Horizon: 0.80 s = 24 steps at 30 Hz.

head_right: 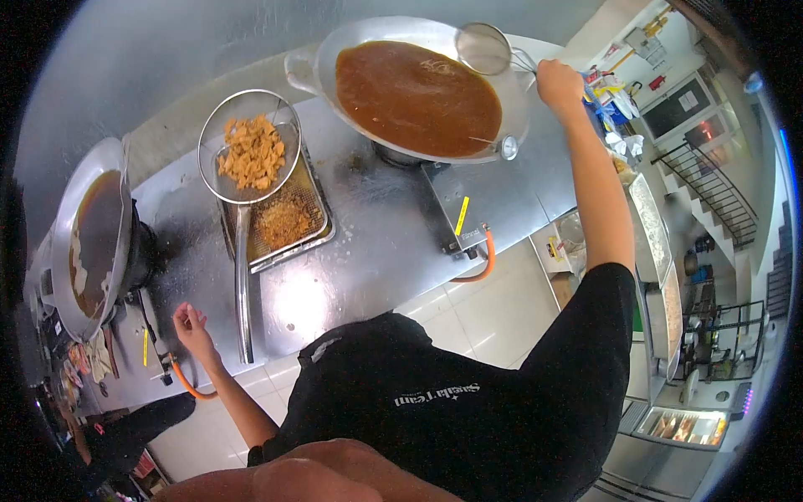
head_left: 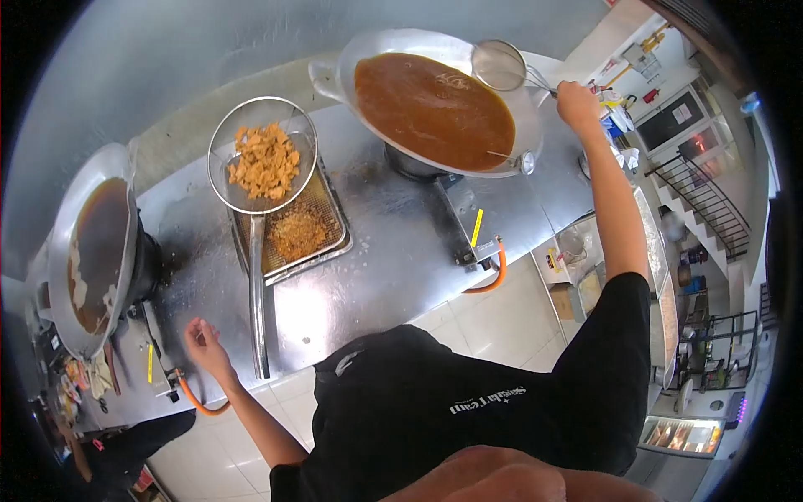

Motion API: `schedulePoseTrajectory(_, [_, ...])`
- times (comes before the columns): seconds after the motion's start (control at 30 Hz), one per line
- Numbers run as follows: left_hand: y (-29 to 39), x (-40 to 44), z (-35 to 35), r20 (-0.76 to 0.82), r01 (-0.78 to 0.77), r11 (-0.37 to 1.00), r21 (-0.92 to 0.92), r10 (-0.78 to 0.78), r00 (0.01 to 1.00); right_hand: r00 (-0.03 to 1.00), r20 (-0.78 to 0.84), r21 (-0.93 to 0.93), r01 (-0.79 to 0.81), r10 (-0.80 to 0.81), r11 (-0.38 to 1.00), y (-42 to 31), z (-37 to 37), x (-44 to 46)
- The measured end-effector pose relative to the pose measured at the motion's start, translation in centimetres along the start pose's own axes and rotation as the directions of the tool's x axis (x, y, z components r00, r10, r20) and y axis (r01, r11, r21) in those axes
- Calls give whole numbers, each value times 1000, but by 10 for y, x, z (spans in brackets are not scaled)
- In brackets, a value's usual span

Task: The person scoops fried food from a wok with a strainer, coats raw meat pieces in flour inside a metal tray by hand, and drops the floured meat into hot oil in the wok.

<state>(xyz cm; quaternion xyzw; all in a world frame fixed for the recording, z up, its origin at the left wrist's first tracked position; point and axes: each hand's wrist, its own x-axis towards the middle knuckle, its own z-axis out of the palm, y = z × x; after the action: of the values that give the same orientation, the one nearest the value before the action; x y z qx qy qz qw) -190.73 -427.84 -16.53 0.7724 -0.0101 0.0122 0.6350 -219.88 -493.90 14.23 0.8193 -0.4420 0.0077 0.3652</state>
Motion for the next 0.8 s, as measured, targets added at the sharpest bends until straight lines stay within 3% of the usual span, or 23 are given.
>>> schedulePoseTrajectory(0.17, [11, -15, 27, 56, -96, 995, 10, 95, 994, 991, 115, -49, 67, -61, 997, -22, 43, -2])
schedulePoseTrajectory(0.3, [30, -30, 47, 82, -120, 993, 1, 119, 989, 941, 219, 169, 222, -256, 960, -83, 27, -29])
schedulePoseTrajectory(0.4, [47, -42, 57, 110, -114, 992, -46, 119, 987, 873, 392, 279, 189, -291, 942, -114, -8, -37])
schedulePoseTrajectory(0.6, [44, -61, 87, 325, -84, 981, -175, 138, 935, 782, 364, 459, 321, -505, 828, -120, -12, -54])
schedulePoseTrajectory(0.7, [51, -75, 109, 447, -69, 982, -178, 144, 883, 771, 254, 698, 272, -584, 662, -102, -29, -76])
schedulePoseTrajectory(0.8, [58, -82, 133, 603, -75, 988, -138, 144, 785, 757, 351, 812, 47, -551, 581, -84, -56, -98])
